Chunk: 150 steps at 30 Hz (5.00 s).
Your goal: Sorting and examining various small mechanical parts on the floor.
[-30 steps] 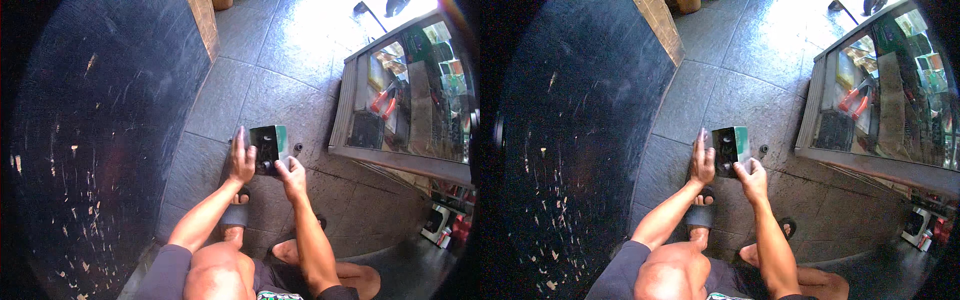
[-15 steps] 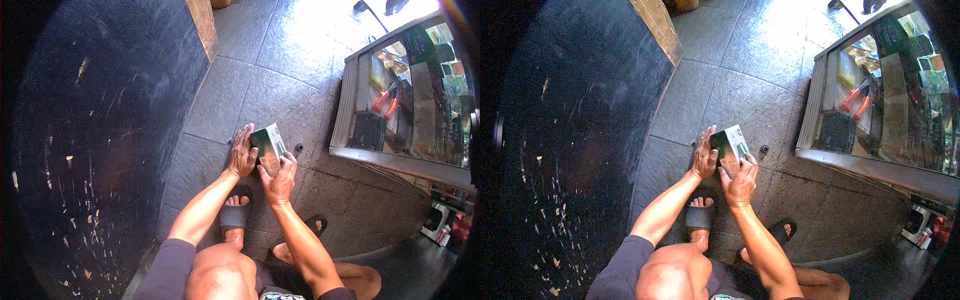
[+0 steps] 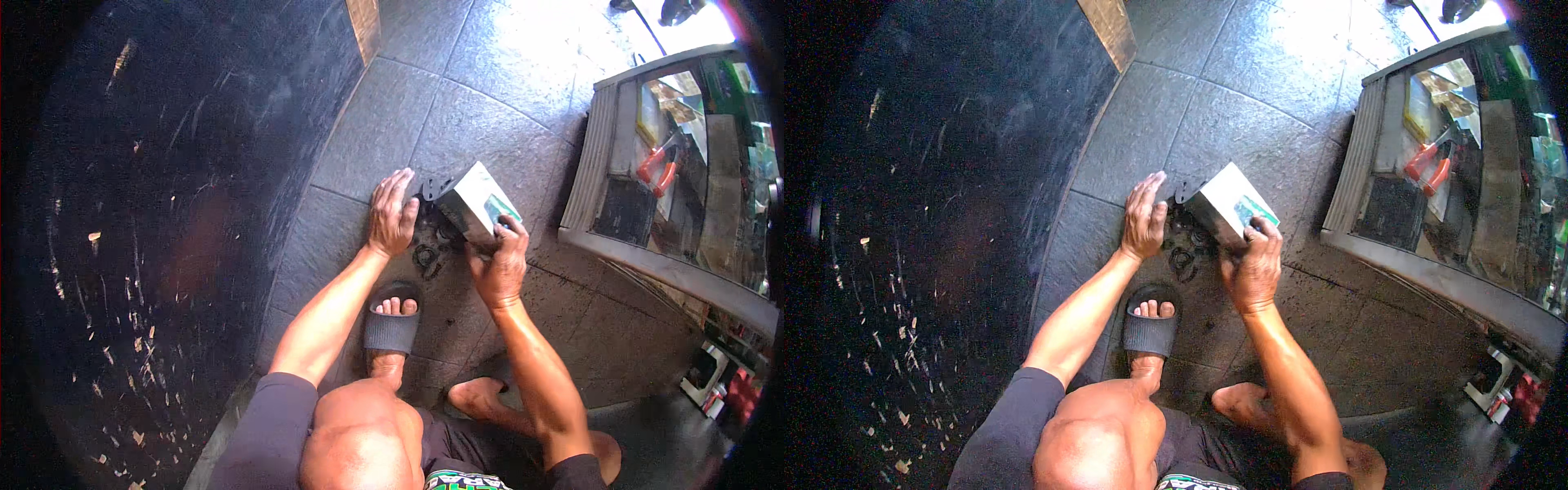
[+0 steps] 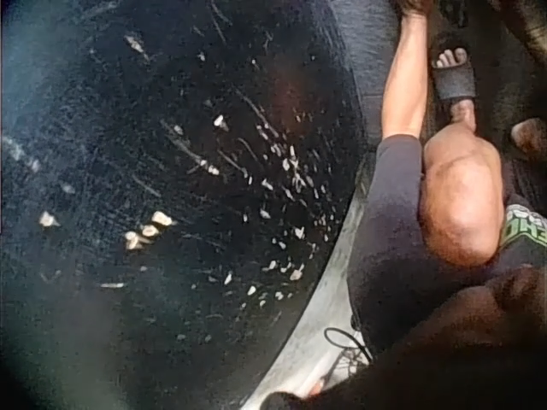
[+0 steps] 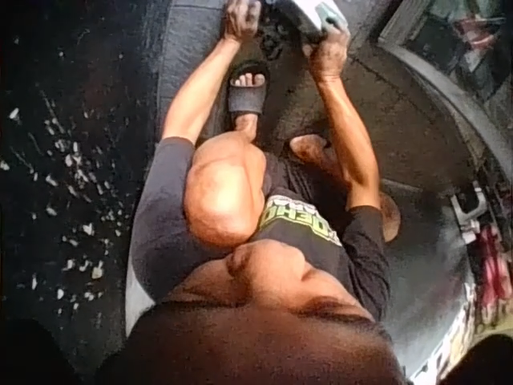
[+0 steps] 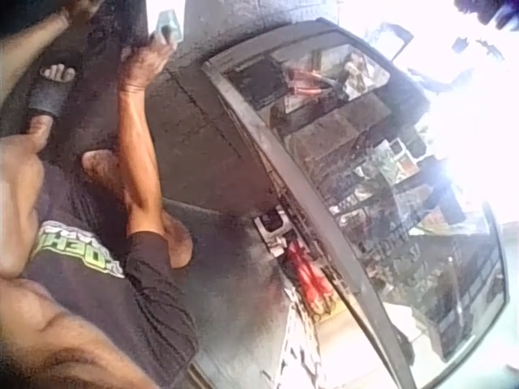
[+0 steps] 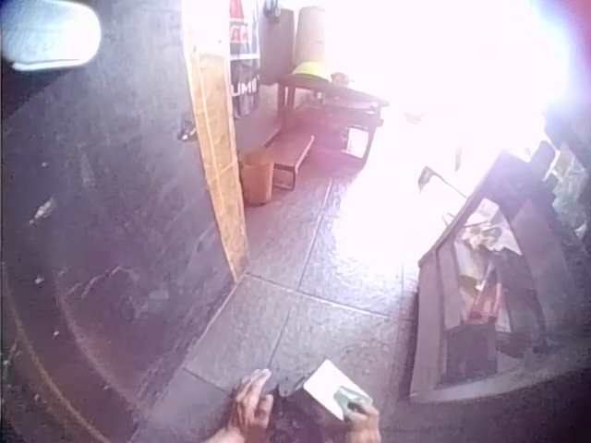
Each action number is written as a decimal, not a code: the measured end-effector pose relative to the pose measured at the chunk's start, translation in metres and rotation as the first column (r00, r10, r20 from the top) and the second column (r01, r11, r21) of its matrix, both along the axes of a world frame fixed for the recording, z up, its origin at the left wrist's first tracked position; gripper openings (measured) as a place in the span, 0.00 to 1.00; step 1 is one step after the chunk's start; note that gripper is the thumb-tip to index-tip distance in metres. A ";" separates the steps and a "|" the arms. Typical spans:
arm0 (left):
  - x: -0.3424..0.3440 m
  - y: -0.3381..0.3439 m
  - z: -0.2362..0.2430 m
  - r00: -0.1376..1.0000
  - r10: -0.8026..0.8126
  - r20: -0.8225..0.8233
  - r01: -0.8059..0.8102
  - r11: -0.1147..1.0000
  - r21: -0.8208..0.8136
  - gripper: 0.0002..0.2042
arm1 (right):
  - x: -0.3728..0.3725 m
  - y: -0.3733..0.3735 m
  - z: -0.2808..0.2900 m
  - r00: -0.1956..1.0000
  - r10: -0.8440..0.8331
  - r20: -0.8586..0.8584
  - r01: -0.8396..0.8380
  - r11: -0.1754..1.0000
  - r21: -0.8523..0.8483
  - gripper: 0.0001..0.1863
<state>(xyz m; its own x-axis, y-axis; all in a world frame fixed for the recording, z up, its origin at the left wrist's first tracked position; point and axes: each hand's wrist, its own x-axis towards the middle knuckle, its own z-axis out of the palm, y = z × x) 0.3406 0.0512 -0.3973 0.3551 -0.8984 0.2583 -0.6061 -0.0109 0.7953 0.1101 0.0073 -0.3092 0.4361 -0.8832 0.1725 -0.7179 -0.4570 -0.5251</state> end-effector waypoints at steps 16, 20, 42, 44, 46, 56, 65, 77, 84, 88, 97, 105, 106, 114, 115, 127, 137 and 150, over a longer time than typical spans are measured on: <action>0.020 -0.073 0.013 0.916 -0.346 0.201 0.279 0.912 0.301 0.27 | -0.001 -0.162 0.019 0.632 -0.713 0.302 0.124 0.479 0.869 0.31; 0.022 -0.057 0.004 0.928 -0.301 0.219 0.246 0.937 0.247 0.20 | -0.014 -0.176 -0.020 0.569 -0.772 0.282 0.020 0.356 0.934 0.29; 0.012 0.001 0.011 0.953 0.007 0.303 -0.047 0.991 0.125 0.16 | -0.016 0.059 -0.028 0.991 -0.134 0.030 0.118 0.945 0.304 0.21; 0.010 0.006 0.014 0.956 0.003 0.292 -0.044 0.990 0.133 0.15 | -0.017 0.062 -0.023 0.995 -0.096 -0.026 0.099 0.959 0.267 0.21; 0.008 0.010 0.016 0.962 0.016 0.272 -0.057 0.988 0.145 0.13 | -0.014 0.063 -0.018 0.994 -0.041 -0.097 0.060 0.978 0.200 0.20; -0.040 0.003 0.055 0.867 -0.414 0.277 0.347 0.901 0.262 0.27 | -0.030 0.048 -0.034 0.893 -0.442 0.088 0.305 0.736 0.604 0.12; -0.048 -0.008 0.048 0.892 -0.393 0.226 0.317 0.897 0.308 0.22 | -0.054 0.030 -0.036 0.966 -0.256 0.044 0.207 0.862 0.462 0.07; -0.024 0.051 0.063 0.996 -0.082 0.029 0.070 0.954 0.291 0.19 | -0.023 -0.009 -0.044 0.981 -0.002 -0.195 0.042 0.979 0.201 0.23; -0.023 0.079 0.053 1.000 -0.015 -0.025 0.023 0.926 0.376 0.14 | -0.034 -0.001 -0.052 0.998 -0.011 -0.065 0.028 0.962 0.273 0.17; -0.020 0.080 0.049 0.997 -0.071 0.014 0.061 0.932 0.357 0.09 | -0.039 -0.002 -0.052 0.993 -0.117 0.022 0.092 0.868 0.488 0.15; -0.018 0.079 0.063 0.981 0.070 -0.178 0.002 0.927 0.374 0.08 | -0.079 0.014 -0.058 0.893 -0.439 0.097 0.276 0.705 0.653 0.16; -0.011 0.127 0.043 0.964 0.237 -0.119 -0.148 0.855 0.497 0.12 | -0.086 0.050 -0.051 0.847 -0.515 0.130 0.360 0.737 0.573 0.14; -0.014 0.129 0.041 0.948 0.289 -0.133 -0.187 0.845 0.501 0.12 | -0.084 0.049 -0.046 0.789 -0.592 0.164 0.407 0.704 0.582 0.14; -0.004 0.146 0.033 0.959 0.283 0.014 -0.251 0.827 0.504 0.11 | -0.051 0.058 -0.007 1.000 0.017 -0.016 -0.012 0.967 0.256 0.29; -0.002 0.145 0.033 0.970 0.237 0.042 -0.228 0.845 0.484 0.11 | -0.043 0.059 -0.003 0.996 0.084 -0.043 -0.069 0.959 0.273 0.29; -0.008 0.127 0.040 0.945 0.257 0.203 -0.312 0.895 0.318 0.13 | -0.037 0.030 -0.018 0.978 -0.046 -0.202 0.077 0.986 0.149 0.19; -0.012 0.121 0.044 0.959 0.267 0.097 -0.284 0.892 0.351 0.08 | 0.013 0.080 -0.024 0.954 0.128 -0.272 -0.050 0.959 0.278 0.18; -0.010 0.083 0.046 0.968 -0.084 0.236 0.001 0.943 0.333 0.20 | 0.008 0.076 -0.025 0.915 0.224 -0.336 -0.179 0.971 0.160 0.09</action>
<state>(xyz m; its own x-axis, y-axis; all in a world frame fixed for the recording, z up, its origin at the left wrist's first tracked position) 0.3309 0.1341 -0.3510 0.2781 -0.9603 0.0201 -0.7858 -0.2154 0.5797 0.1185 0.0834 -0.3343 0.6193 -0.7747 -0.1278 -0.7653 -0.5591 -0.3189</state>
